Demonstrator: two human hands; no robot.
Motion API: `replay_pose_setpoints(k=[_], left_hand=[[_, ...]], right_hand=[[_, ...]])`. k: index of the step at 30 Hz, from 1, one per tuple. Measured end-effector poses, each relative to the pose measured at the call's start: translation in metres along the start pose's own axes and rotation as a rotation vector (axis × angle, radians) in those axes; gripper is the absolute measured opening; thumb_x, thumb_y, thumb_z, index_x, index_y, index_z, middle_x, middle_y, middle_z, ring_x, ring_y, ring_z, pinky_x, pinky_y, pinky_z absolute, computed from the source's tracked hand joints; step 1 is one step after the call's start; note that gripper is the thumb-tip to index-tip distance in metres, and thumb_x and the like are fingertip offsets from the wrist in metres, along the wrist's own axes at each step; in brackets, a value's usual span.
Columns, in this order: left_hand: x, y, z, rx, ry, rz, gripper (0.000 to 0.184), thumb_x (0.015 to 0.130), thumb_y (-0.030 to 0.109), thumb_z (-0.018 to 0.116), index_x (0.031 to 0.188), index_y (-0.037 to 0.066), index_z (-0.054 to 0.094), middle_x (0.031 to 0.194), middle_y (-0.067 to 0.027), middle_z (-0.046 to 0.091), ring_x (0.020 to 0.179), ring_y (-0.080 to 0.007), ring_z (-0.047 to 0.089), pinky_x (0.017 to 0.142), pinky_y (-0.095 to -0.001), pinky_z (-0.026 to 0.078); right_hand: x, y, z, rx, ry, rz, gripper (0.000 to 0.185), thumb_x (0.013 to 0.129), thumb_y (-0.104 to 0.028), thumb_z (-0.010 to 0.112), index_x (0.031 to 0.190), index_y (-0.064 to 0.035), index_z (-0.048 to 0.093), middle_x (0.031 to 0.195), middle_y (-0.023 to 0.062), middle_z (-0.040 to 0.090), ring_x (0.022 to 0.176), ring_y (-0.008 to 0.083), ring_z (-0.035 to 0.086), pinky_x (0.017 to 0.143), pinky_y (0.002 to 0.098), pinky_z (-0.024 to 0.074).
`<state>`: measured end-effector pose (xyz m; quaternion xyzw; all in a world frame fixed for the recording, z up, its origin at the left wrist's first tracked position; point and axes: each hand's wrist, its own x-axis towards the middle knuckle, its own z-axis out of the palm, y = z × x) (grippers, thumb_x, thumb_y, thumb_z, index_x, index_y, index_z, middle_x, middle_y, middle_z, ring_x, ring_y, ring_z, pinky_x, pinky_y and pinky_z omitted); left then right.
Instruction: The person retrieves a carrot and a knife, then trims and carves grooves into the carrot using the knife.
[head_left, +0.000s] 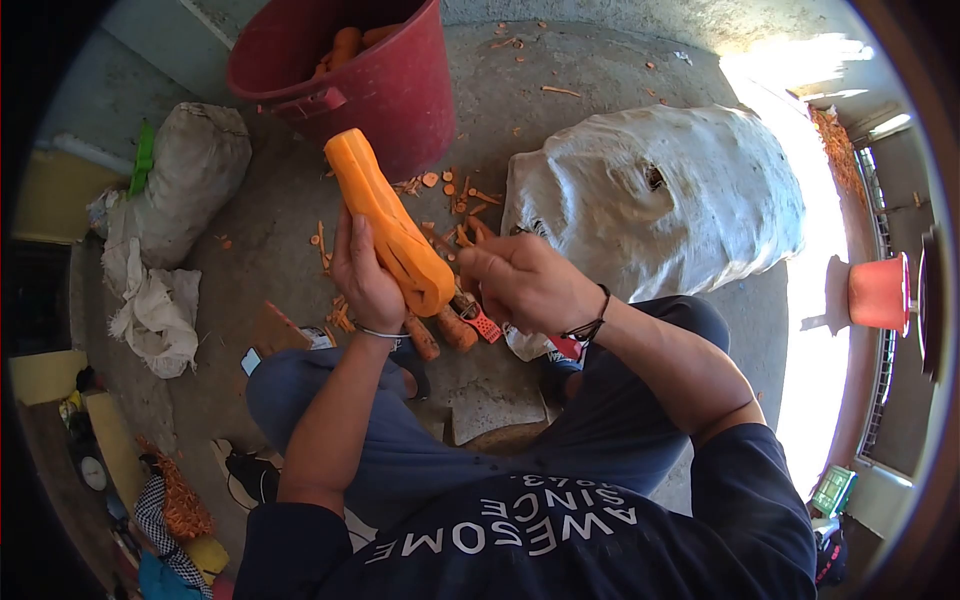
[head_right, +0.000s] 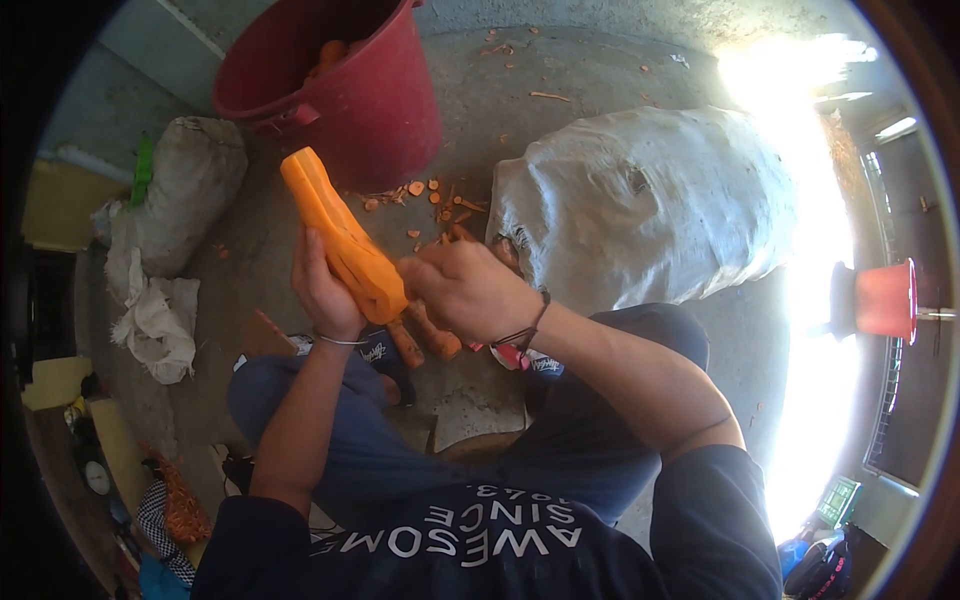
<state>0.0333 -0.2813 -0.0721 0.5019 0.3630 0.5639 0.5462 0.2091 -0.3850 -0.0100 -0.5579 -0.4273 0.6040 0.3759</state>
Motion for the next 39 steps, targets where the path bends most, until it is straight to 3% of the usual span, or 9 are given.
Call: replay_pose_setpoints(k=[3,5,7,10,12,23,26,30,39], left_hand=[[0.005,-0.006,-0.018,-0.148,-0.069,-0.253,0.041,0.116,0.032,0.042,0.132,0.000,0.062,0.114,-0.0063,0.066,0.101,-0.0131,0.065,0.090,-0.0293,0.053],[0.002,-0.024,-0.031,-0.233,-0.238,-0.344,0.050,0.116,0.032,0.042,0.148,-0.003,0.056,0.130,-0.0107,0.067,0.111,-0.0143,0.067,0.093,-0.0286,0.054],[-0.005,-0.020,-0.022,-0.202,-0.229,-0.302,0.049,0.116,0.031,0.043,0.149,-0.003,0.055,0.131,-0.0105,0.067,0.112,-0.0141,0.067,0.094,-0.0286,0.054],[-0.015,-0.009,-0.010,-0.191,-0.193,-0.254,0.049,0.115,0.029,0.046,0.151,-0.004,0.053,0.132,-0.0101,0.066,0.114,-0.0143,0.066,0.098,-0.0289,0.053],[-0.017,-0.006,-0.009,-0.213,-0.173,-0.249,0.050,0.115,0.028,0.047,0.152,-0.004,0.052,0.132,-0.0101,0.066,0.115,-0.0146,0.065,0.099,-0.0291,0.052],[-0.017,-0.014,-0.009,-0.121,-0.200,-0.149,0.054,0.115,0.028,0.050,0.157,-0.006,0.045,0.144,-0.0140,0.061,0.126,-0.0167,0.061,0.107,-0.0306,0.049],[-0.019,-0.012,-0.004,-0.107,-0.159,-0.135,0.043,0.115,0.022,0.044,0.149,-0.004,0.054,0.128,-0.0094,0.067,0.113,-0.0139,0.065,0.097,-0.0291,0.052],[-0.014,-0.015,-0.011,-0.092,-0.226,-0.090,0.053,0.115,0.027,0.049,0.157,-0.006,0.045,0.143,-0.0143,0.062,0.124,-0.0174,0.063,0.106,-0.0303,0.051],[-0.003,0.001,-0.009,-0.118,-0.107,-0.102,0.046,0.115,0.027,0.046,0.149,-0.004,0.053,0.126,-0.0089,0.067,0.108,-0.0147,0.066,0.095,-0.0289,0.053]], right_hand=[[0.009,0.008,0.002,0.111,0.137,-0.100,0.047,0.114,-0.043,0.052,0.099,-0.0009,0.066,0.064,-0.0015,0.055,0.055,0.0062,0.052,0.049,0.0253,0.0410],[0.018,0.019,0.002,0.075,0.153,-0.149,0.048,0.114,-0.045,0.052,0.100,-0.0014,0.065,0.065,-0.0019,0.054,0.056,0.0058,0.051,0.050,0.0248,0.0406],[0.019,0.022,0.001,0.040,0.168,-0.200,0.048,0.113,-0.047,0.053,0.101,-0.0019,0.064,0.065,-0.0024,0.054,0.056,0.0055,0.051,0.051,0.0242,0.0402],[0.016,0.018,0.003,-0.029,0.071,-0.188,0.050,0.114,-0.042,0.051,0.102,0.0027,0.069,0.068,0.0056,0.063,0.061,0.0098,0.060,0.058,0.0298,0.0489],[0.009,0.014,0.009,0.167,0.011,-0.009,0.052,0.115,-0.044,0.048,0.101,0.0030,0.068,0.065,0.0053,0.061,0.059,0.0103,0.061,0.054,0.0289,0.0470],[0.001,0.005,0.018,0.237,-0.035,0.087,0.054,0.115,-0.049,0.044,0.097,-0.0029,0.064,0.059,0.0006,0.053,0.044,0.0088,0.052,0.042,0.0253,0.0395],[0.005,0.013,0.019,0.150,0.003,0.044,0.054,0.116,-0.048,0.044,0.094,-0.0028,0.064,0.059,0.0013,0.054,0.044,0.0093,0.052,0.041,0.0255,0.0393],[0.006,0.008,0.014,0.034,-0.043,0.097,0.049,0.115,-0.038,0.047,0.097,0.0032,0.067,0.058,0.0059,0.057,0.047,0.0143,0.058,0.045,0.0308,0.0452],[0.002,-0.011,-0.003,-0.065,-0.139,0.198,0.053,0.115,-0.042,0.045,0.094,0.0019,0.068,0.061,0.0062,0.060,0.046,0.0143,0.055,0.045,0.0308,0.0458]])
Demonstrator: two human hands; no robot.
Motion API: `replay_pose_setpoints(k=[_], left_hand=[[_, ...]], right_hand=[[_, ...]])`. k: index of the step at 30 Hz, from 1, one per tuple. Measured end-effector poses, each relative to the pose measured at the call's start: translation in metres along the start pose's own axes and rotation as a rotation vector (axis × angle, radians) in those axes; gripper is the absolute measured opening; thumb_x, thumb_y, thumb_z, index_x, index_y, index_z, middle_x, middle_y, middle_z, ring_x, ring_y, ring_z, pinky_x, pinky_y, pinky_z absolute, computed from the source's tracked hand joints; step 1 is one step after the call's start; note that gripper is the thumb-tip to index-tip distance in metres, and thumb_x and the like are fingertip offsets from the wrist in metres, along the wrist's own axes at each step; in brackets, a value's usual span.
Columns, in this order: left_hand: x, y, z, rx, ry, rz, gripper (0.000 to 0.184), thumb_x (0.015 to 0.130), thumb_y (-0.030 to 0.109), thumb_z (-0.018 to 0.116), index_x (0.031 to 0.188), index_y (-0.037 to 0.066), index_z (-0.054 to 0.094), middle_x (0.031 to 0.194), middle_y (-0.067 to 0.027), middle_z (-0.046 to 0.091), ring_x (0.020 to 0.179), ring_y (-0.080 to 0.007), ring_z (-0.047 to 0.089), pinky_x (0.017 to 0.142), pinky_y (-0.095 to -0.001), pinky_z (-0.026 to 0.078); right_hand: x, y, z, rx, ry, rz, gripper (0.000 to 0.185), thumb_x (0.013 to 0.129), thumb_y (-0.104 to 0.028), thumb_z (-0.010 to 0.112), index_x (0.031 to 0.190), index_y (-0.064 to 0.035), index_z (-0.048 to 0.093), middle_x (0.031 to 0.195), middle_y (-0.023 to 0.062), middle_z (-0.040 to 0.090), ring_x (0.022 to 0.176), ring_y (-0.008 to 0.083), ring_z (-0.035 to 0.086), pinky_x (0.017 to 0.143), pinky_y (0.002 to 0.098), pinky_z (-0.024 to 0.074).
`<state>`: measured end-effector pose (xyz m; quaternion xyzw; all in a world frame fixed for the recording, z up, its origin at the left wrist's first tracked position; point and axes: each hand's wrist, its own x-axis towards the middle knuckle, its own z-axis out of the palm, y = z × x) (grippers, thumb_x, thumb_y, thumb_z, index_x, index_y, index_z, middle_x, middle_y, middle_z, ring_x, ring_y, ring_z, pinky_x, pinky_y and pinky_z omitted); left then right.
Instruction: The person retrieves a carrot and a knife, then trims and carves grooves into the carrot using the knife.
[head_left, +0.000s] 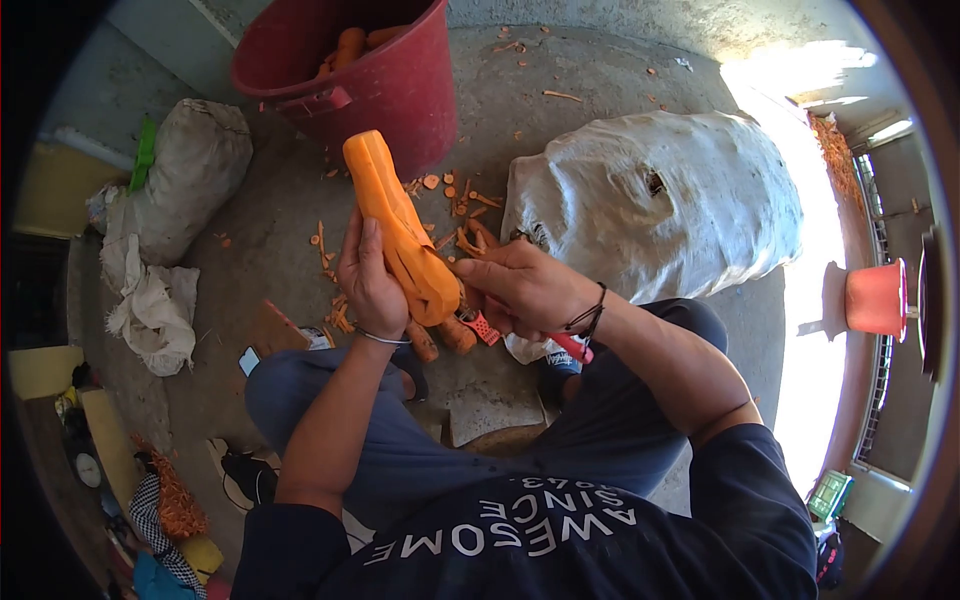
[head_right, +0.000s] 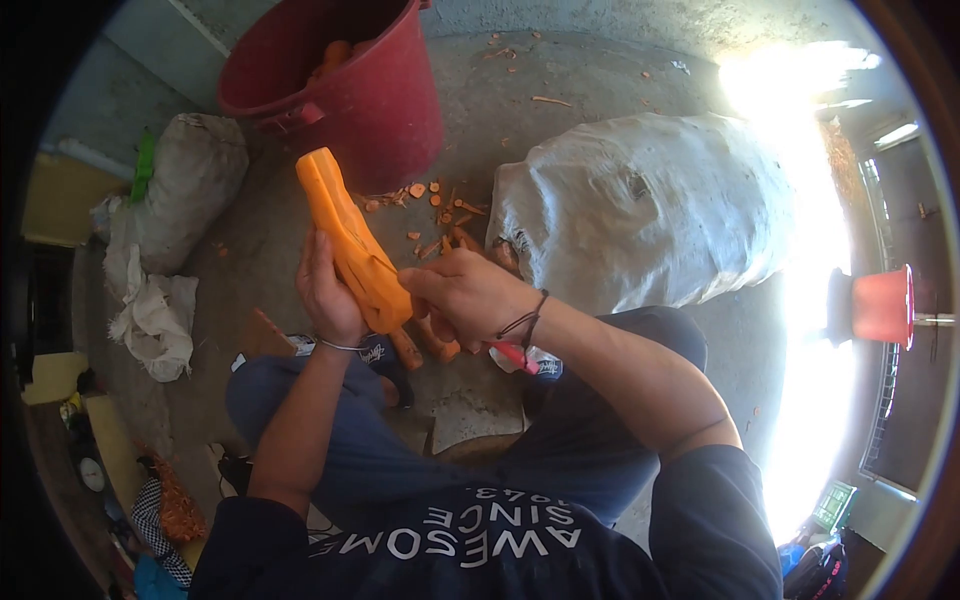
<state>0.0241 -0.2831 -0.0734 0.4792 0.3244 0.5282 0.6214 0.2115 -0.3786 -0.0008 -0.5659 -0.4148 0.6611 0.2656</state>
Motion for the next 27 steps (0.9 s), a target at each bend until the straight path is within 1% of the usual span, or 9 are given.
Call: replay_pose_setpoints(k=[4,6,8,9,11,12,22,24,27], left_hand=[[-0.001,0.006,0.004,-0.053,0.052,-0.121,0.041,0.115,0.032,0.045,0.136,0.000,0.060,0.116,-0.0067,0.066,0.101,-0.0131,0.065,0.090,-0.0289,0.053],[-0.006,0.004,0.005,-0.069,0.046,-0.176,0.039,0.115,0.033,0.045,0.131,0.001,0.062,0.113,-0.0060,0.066,0.099,-0.0125,0.065,0.088,-0.0290,0.053],[-0.013,-0.001,0.006,-0.031,-0.027,-0.183,0.037,0.115,0.033,0.045,0.122,0.003,0.064,0.108,-0.0047,0.066,0.096,-0.0115,0.064,0.085,-0.0291,0.052],[-0.016,-0.002,0.007,-0.032,-0.032,-0.187,0.037,0.115,0.033,0.045,0.122,0.003,0.064,0.108,-0.0047,0.066,0.096,-0.0115,0.064,0.085,-0.0291,0.052],[-0.021,-0.003,0.007,-0.058,-0.063,-0.208,0.046,0.115,0.028,0.046,0.146,-0.003,0.058,0.127,-0.0099,0.068,0.112,-0.0144,0.067,0.099,-0.0291,0.053],[-0.021,-0.004,0.004,-0.056,-0.062,-0.208,0.046,0.115,0.028,0.046,0.146,-0.003,0.058,0.127,-0.0099,0.068,0.112,-0.0144,0.067,0.099,-0.0291,0.053],[-0.021,-0.003,0.001,-0.155,-0.100,-0.285,0.044,0.115,0.030,0.046,0.142,-0.003,0.060,0.125,-0.0106,0.069,0.110,-0.0153,0.068,0.098,-0.0301,0.055],[-0.020,-0.008,-0.005,-0.172,-0.098,-0.316,0.044,0.115,0.031,0.046,0.140,-0.001,0.061,0.123,-0.0103,0.070,0.108,-0.0157,0.069,0.096,-0.0306,0.056],[-0.018,-0.019,-0.018,-0.394,-0.188,-0.562,0.041,0.115,0.034,0.046,0.134,0.001,0.063,0.117,-0.0096,0.071,0.103,-0.0167,0.071,0.091,-0.0321,0.058]], right_hand=[[0.009,0.006,-0.006,0.140,0.088,-0.044,0.050,0.112,-0.044,0.053,0.094,0.0009,0.068,0.065,0.0071,0.062,0.052,0.0131,0.058,0.049,0.0301,0.0465],[0.023,0.020,0.002,0.281,0.281,-0.206,0.041,0.108,-0.041,0.066,0.097,-0.0021,0.067,0.074,0.0017,0.062,0.058,0.0064,0.055,0.050,0.0252,0.0441],[0.026,0.024,0.006,0.048,0.363,-0.244,0.038,0.104,-0.039,0.073,0.100,-0.0009,0.069,0.077,0.0009,0.062,0.063,0.0059,0.055,0.055,0.0252,0.0451],[0.027,0.026,0.007,-0.189,0.434,-0.282,0.039,0.099,-0.037,0.080,0.104,0.0004,0.070,0.081,0.0002,0.062,0.069,0.0055,0.055,0.059,0.0253,0.0461],[0.031,0.035,0.009,-0.192,0.432,-0.307,0.040,0.097,-0.035,0.083,0.106,0.0016,0.070,0.080,-0.0004,0.062,0.070,0.0058,0.055,0.061,0.0257,0.0465],[0.033,0.037,0.010,-0.197,0.426,-0.335,0.042,0.094,-0.034,0.086,0.109,0.0029,0.071,0.080,-0.0011,0.063,0.071,0.0060,0.055,0.063,0.0261,0.0469],[0.034,0.037,0.004,-0.005,0.369,-0.273,0.030,0.097,-0.023,0.083,0.109,0.0030,0.073,0.081,-0.0019,0.066,0.073,0.0042,0.058,0.063,0.0236,0.0480],[0.043,0.043,0.000,0.201,0.411,-0.376,0.026,0.099,-0.021,0.081,0.107,0.0017,0.072,0.079,-0.0016,0.067,0.068,0.0033,0.058,0.058,0.0228,0.0465],[0.045,0.040,-0.011,0.105,0.539,-0.344,0.022,0.102,-0.019,0.077,0.106,0.0015,0.070,0.076,-0.0009,0.067,0.062,0.0035,0.058,0.054,0.0220,0.0444]])
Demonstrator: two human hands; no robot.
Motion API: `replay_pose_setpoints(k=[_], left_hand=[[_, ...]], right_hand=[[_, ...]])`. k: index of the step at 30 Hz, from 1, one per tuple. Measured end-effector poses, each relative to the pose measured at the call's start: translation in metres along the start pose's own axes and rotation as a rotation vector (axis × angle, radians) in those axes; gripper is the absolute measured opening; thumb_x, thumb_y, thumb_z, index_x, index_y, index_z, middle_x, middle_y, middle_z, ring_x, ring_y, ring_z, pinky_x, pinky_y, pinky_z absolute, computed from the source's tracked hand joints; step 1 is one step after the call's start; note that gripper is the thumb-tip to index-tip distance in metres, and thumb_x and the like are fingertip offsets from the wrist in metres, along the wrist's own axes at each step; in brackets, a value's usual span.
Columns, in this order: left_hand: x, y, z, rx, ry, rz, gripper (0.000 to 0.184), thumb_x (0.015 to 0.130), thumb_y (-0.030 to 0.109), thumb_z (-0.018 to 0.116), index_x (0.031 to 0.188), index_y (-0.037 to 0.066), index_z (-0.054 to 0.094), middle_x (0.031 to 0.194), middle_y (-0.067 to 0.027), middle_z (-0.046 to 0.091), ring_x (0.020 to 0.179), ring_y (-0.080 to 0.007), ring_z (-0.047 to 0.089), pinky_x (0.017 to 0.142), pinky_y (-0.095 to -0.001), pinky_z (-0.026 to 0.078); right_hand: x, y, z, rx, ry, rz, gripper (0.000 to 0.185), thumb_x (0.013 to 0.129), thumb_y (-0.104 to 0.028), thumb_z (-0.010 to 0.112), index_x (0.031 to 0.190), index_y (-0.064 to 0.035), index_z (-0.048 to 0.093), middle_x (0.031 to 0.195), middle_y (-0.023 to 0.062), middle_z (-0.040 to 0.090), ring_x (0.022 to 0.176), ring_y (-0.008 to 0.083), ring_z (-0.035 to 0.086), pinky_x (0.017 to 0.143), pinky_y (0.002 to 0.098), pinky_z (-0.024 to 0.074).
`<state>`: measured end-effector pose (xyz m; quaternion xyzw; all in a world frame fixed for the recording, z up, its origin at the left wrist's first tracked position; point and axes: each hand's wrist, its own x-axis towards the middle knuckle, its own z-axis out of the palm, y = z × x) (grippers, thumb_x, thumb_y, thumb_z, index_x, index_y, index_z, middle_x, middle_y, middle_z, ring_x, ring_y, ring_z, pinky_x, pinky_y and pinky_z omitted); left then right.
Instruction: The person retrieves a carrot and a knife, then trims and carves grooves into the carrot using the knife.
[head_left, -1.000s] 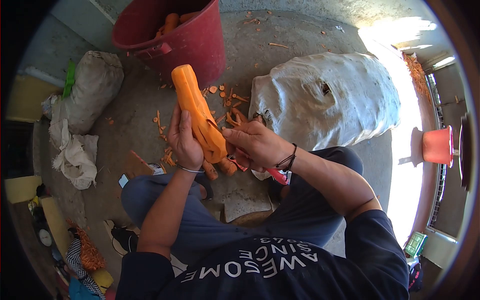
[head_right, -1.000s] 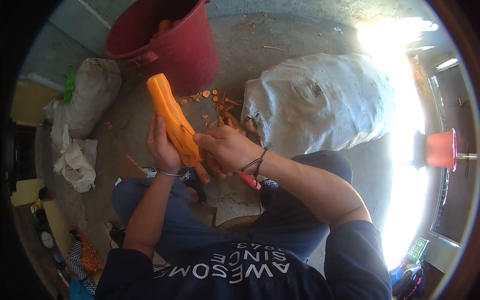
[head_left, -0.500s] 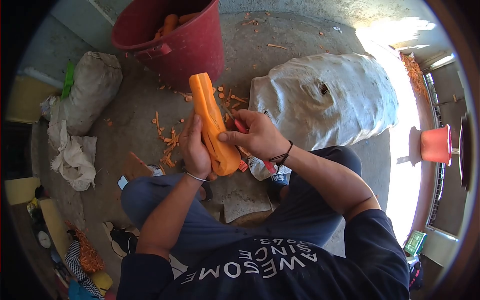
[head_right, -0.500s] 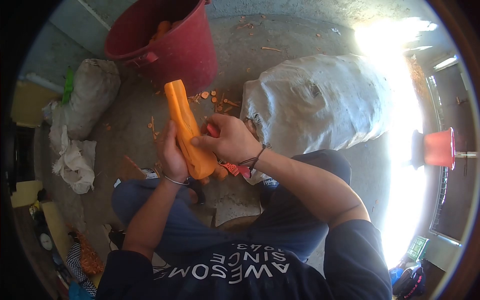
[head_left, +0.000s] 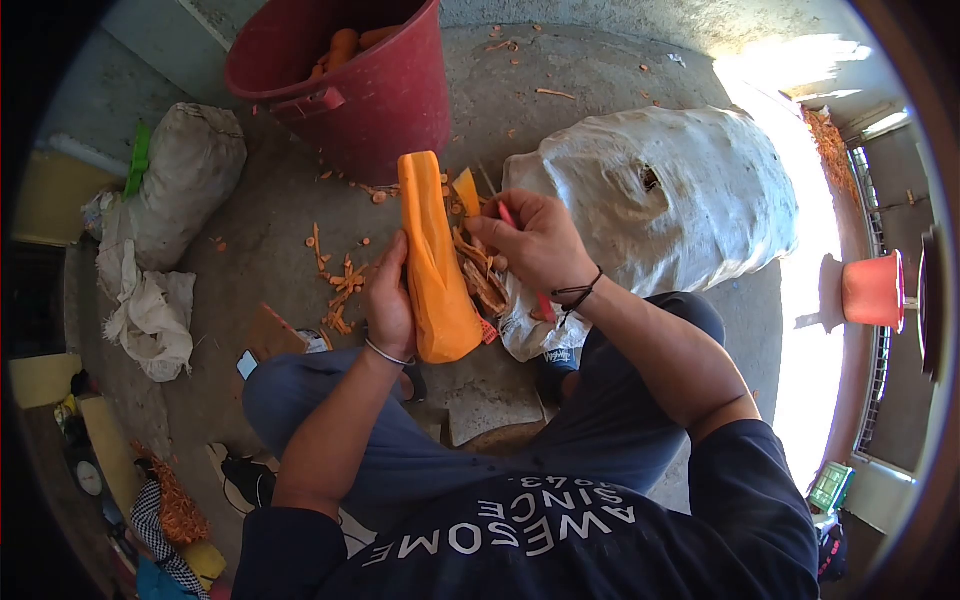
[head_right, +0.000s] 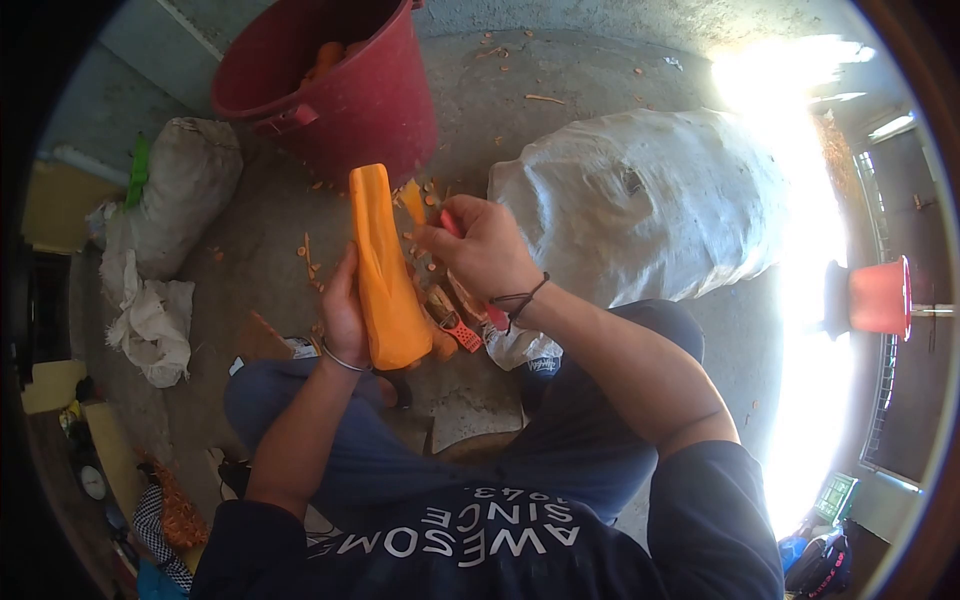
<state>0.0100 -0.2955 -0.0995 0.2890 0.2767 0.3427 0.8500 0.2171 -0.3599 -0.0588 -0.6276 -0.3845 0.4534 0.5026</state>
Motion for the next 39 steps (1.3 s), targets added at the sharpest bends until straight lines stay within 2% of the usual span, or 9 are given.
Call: replay_pose_setpoints(k=[4,6,7,10,12,15,17,31,39], left_hand=[[0.001,-0.002,0.002,-0.077,-0.004,-0.077,0.039,0.114,0.036,0.046,0.131,0.004,0.061,0.112,-0.0095,0.071,0.098,-0.0181,0.072,0.088,-0.0339,0.060],[0.005,-0.003,0.000,-0.055,0.038,-0.039,0.040,0.114,0.036,0.046,0.132,0.004,0.060,0.111,-0.0101,0.071,0.096,-0.0187,0.073,0.086,-0.0347,0.061],[0.008,-0.003,-0.001,0.001,0.027,-0.035,0.045,0.114,0.043,0.043,0.130,0.004,0.060,0.108,-0.0132,0.071,0.092,-0.0240,0.074,0.079,-0.0377,0.062],[0.006,0.002,0.002,0.004,-0.042,-0.119,0.052,0.113,0.050,0.039,0.129,0.005,0.060,0.105,-0.0159,0.070,0.087,-0.0293,0.075,0.072,-0.0399,0.064],[0.003,0.005,0.006,-0.053,-0.096,-0.207,0.052,0.114,0.049,0.039,0.129,0.005,0.060,0.105,-0.0157,0.070,0.086,-0.0292,0.075,0.071,-0.0391,0.064],[0.001,0.003,0.012,0.004,-0.133,-0.207,0.047,0.114,0.045,0.041,0.132,0.005,0.059,0.106,-0.0138,0.071,0.088,-0.0265,0.075,0.072,-0.0386,0.064],[0.000,0.000,0.018,0.081,-0.021,-0.075,0.041,0.114,0.028,0.049,0.143,0.000,0.058,0.121,-0.0098,0.071,0.104,-0.0153,0.072,0.091,-0.0293,0.060],[-0.015,-0.002,0.036,0.230,-0.116,-0.037,0.047,0.112,0.023,0.057,0.151,-0.002,0.053,0.129,-0.0073,0.070,0.108,-0.0111,0.069,0.094,-0.0272,0.057],[-0.015,-0.002,0.038,0.251,-0.149,-0.022,0.049,0.114,0.023,0.052,0.156,-0.002,0.048,0.123,-0.0132,0.073,0.101,-0.0135,0.072,0.087,-0.0277,0.061]], right_hand=[[0.006,0.000,-0.009,-0.095,-0.037,-0.028,0.026,0.105,-0.025,0.073,0.108,0.0004,0.070,0.073,-0.0003,0.066,0.058,0.0047,0.058,0.050,0.0228,0.0439],[-0.002,-0.016,-0.009,-0.004,-0.003,0.055,0.041,0.104,-0.037,0.070,0.089,0.0011,0.069,0.067,0.0077,0.064,0.064,0.0115,0.057,0.061,0.0351,0.0493],[-0.001,-0.017,-0.011,-0.003,-0.004,0.054,0.041,0.104,-0.037,0.070,0.089,0.0011,0.069,0.067,0.0077,0.064,0.064,0.0115,0.057,0.061,0.0351,0.0493],[0.004,-0.018,-0.024,-0.223,-0.053,0.001,0.049,0.108,-0.045,0.062,0.092,0.0011,0.070,0.067,0.0123,0.064,0.063,0.0206,0.063,0.064,0.0384,0.0521],[0.007,-0.021,-0.032,-0.489,-0.007,-0.409,0.054,0.109,-0.050,0.058,0.096,0.0002,0.071,0.070,0.0166,0.067,0.068,0.0322,0.069,0.068,0.0442,0.0540],[0.005,-0.040,-0.050,-0.729,-0.121,-0.297,0.052,0.108,-0.050,0.056,0.098,-0.0006,0.071,0.076,0.0189,0.070,0.075,0.0397,0.071,0.070,0.0496,0.0541],[0.002,-0.043,-0.054,-0.803,-0.145,-0.390,0.050,0.107,-0.048,0.058,0.096,-0.0012,0.072,0.076,0.0184,0.070,0.075,0.0392,0.071,0.070,0.0500,0.0537],[0.001,-0.046,-0.056,-0.906,-0.300,-0.465,0.046,0.103,-0.042,0.065,0.084,-0.0011,0.075,0.067,0.0193,0.067,0.067,0.0390,0.069,0.066,0.0494,0.0542],[0.003,-0.056,-0.059,-1.001,-0.248,-0.295,0.040,0.104,-0.042,0.062,0.099,-0.0069,0.081,0.074,0.0162,0.072,0.072,0.0360,0.072,0.070,0.0476,0.0564]])
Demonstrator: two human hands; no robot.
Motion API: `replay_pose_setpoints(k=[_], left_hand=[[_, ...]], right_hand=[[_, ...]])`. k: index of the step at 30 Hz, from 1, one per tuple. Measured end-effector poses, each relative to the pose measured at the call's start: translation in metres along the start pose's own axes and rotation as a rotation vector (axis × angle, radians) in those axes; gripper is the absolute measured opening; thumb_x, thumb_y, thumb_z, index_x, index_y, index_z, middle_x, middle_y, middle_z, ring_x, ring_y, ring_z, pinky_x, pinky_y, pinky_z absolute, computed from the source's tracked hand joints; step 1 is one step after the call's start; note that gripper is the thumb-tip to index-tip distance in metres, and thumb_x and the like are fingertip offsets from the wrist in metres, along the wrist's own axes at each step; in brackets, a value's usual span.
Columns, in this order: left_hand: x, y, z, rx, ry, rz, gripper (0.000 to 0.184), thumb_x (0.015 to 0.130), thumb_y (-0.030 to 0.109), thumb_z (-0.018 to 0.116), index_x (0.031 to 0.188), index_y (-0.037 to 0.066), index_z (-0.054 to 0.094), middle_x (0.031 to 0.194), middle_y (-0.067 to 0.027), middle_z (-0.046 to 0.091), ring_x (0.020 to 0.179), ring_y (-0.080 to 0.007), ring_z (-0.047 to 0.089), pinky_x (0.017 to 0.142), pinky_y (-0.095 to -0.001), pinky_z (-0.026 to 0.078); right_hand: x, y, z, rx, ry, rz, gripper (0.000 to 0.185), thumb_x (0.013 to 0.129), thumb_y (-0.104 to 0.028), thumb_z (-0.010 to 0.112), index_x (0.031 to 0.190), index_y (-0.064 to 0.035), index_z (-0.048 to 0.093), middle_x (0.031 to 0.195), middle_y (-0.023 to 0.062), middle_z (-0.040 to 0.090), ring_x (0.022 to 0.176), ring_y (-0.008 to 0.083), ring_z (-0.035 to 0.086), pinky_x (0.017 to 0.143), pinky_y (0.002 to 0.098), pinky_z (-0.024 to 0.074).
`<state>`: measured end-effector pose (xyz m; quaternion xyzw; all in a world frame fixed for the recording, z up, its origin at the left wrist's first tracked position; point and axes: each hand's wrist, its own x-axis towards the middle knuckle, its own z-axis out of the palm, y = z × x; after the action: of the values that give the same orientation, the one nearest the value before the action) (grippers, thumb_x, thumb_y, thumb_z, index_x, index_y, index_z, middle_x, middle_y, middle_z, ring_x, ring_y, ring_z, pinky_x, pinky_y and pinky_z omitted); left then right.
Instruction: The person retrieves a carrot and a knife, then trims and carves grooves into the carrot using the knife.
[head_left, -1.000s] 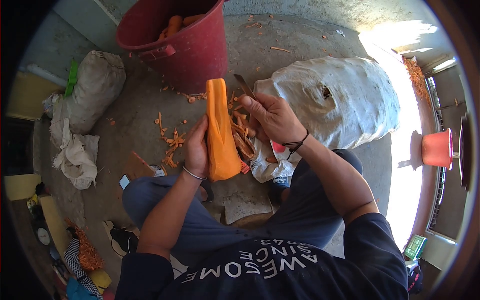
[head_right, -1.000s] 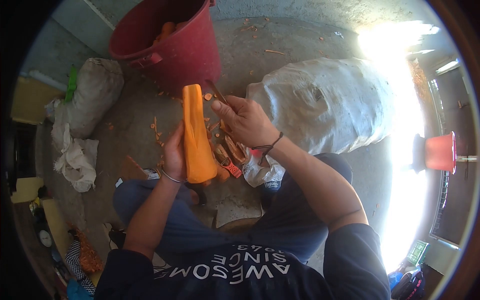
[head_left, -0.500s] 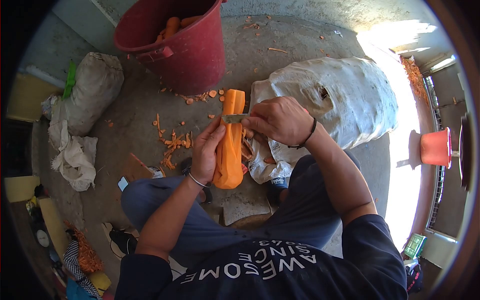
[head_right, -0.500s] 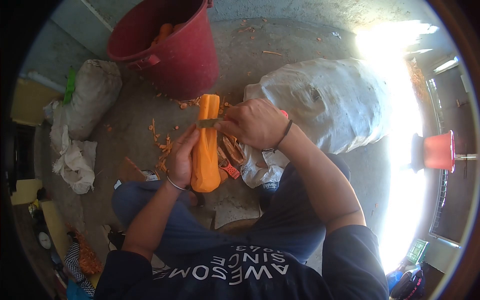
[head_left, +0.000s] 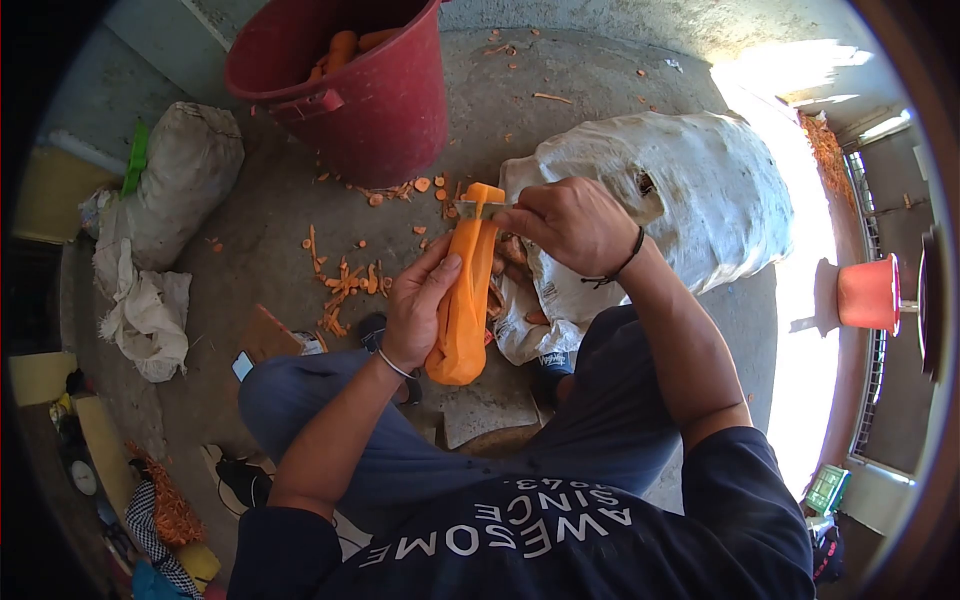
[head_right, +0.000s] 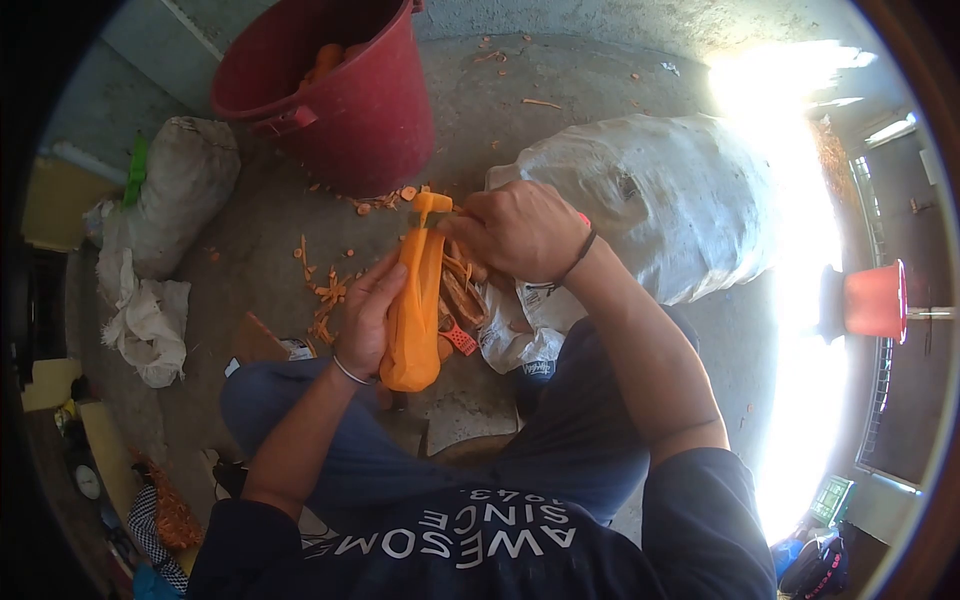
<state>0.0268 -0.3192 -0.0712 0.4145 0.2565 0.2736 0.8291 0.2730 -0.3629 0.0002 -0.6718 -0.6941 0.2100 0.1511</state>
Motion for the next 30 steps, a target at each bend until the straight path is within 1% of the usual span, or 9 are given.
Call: replay_pose_setpoints(k=[3,4,6,8,12,14,15,19,30], left_hand=[[0.000,0.003,0.001,0.018,-0.017,-0.003,0.049,0.114,0.022,0.052,0.156,-0.002,0.048,0.122,-0.0136,0.073,0.100,-0.0141,0.073,0.087,-0.0283,0.062],[-0.001,0.003,0.002,0.013,-0.011,-0.008,0.049,0.113,0.022,0.054,0.155,-0.002,0.050,0.121,-0.0107,0.073,0.099,-0.0126,0.072,0.087,-0.0272,0.061],[-0.004,0.003,0.001,0.006,-0.006,-0.015,0.049,0.112,0.022,0.057,0.153,-0.002,0.052,0.120,-0.0078,0.073,0.099,-0.0110,0.072,0.086,-0.0261,0.059],[-0.005,0.000,-0.004,-0.057,-0.081,-0.085,0.048,0.113,0.023,0.055,0.154,-0.002,0.050,0.120,-0.0125,0.073,0.099,-0.0149,0.074,0.087,-0.0298,0.062],[-0.001,-0.014,-0.014,-0.141,-0.054,-0.141,0.046,0.113,0.023,0.055,0.151,-0.002,0.053,0.119,-0.0110,0.073,0.099,-0.0152,0.074,0.086,-0.0302,0.063],[0.000,-0.016,-0.014,-0.174,-0.046,-0.148,0.043,0.113,0.022,0.055,0.149,-0.001,0.054,0.120,-0.0101,0.072,0.099,-0.0151,0.074,0.086,-0.0301,0.064],[0.000,-0.016,-0.013,-0.173,-0.044,-0.146,0.043,0.113,0.022,0.055,0.149,-0.001,0.054,0.120,-0.0101,0.072,0.099,-0.0151,0.074,0.086,-0.0301,0.064],[-0.003,-0.012,-0.004,-0.114,0.016,-0.096,0.041,0.113,0.022,0.054,0.148,0.000,0.055,0.119,-0.0080,0.072,0.097,-0.0128,0.073,0.085,-0.0283,0.062],[-0.002,-0.009,-0.006,-0.090,0.024,-0.084,0.047,0.113,0.022,0.055,0.152,-0.003,0.051,0.121,-0.0100,0.072,0.097,-0.0131,0.073,0.084,-0.0282,0.063]], right_hand=[[-0.002,0.007,0.001,0.046,0.171,-0.170,0.052,0.107,-0.044,0.061,0.081,-0.0005,0.069,0.067,0.0199,0.063,0.065,0.0409,0.065,0.065,0.0503,0.0496],[0.000,0.013,-0.001,0.045,0.172,-0.170,0.052,0.107,-0.044,0.061,0.081,-0.0005,0.069,0.067,0.0199,0.063,0.065,0.0409,0.065,0.065,0.0503,0.0496],[0.005,0.026,-0.007,0.072,0.150,0.185,0.049,0.107,-0.048,0.057,0.101,-0.0051,0.080,0.081,0.0218,0.072,0.082,0.0403,0.072,0.077,0.0498,0.0561],[0.005,0.033,-0.013,0.091,0.207,0.233,0.052,0.107,-0.050,0.057,0.102,-0.0037,0.080,0.081,0.0241,0.071,0.081,0.0424,0.071,0.077,0.0516,0.0552],[0.000,0.025,-0.008,0.247,0.104,0.115,0.051,0.107,-0.046,0.059,0.094,-0.0007,0.079,0.076,0.0231,0.070,0.073,0.0392,0.070,0.072,0.0493,0.0548],[-0.003,0.017,-0.004,0.178,-0.047,-0.119,0.054,0.107,-0.047,0.061,0.088,0.0014,0.075,0.069,0.0188,0.067,0.063,0.0350,0.067,0.065,0.0470,0.0515],[-0.004,0.010,-0.002,0.128,-0.052,-0.161,0.048,0.106,-0.042,0.063,0.087,-0.0003,0.075,0.066,0.0192,0.065,0.062,0.0371,0.066,0.063,0.0479,0.0507],[-0.002,0.005,0.008,0.105,-0.111,-0.153,0.045,0.106,-0.039,0.064,0.084,-0.0011,0.074,0.066,0.0207,0.064,0.063,0.0392,0.066,0.062,0.0487,0.0503],[-0.004,0.004,-0.001,-0.019,0.049,-0.224,0.046,0.105,-0.040,0.065,0.082,-0.0013,0.071,0.067,0.0198,0.065,0.066,0.0397,0.067,0.065,0.0500,0.0510]])
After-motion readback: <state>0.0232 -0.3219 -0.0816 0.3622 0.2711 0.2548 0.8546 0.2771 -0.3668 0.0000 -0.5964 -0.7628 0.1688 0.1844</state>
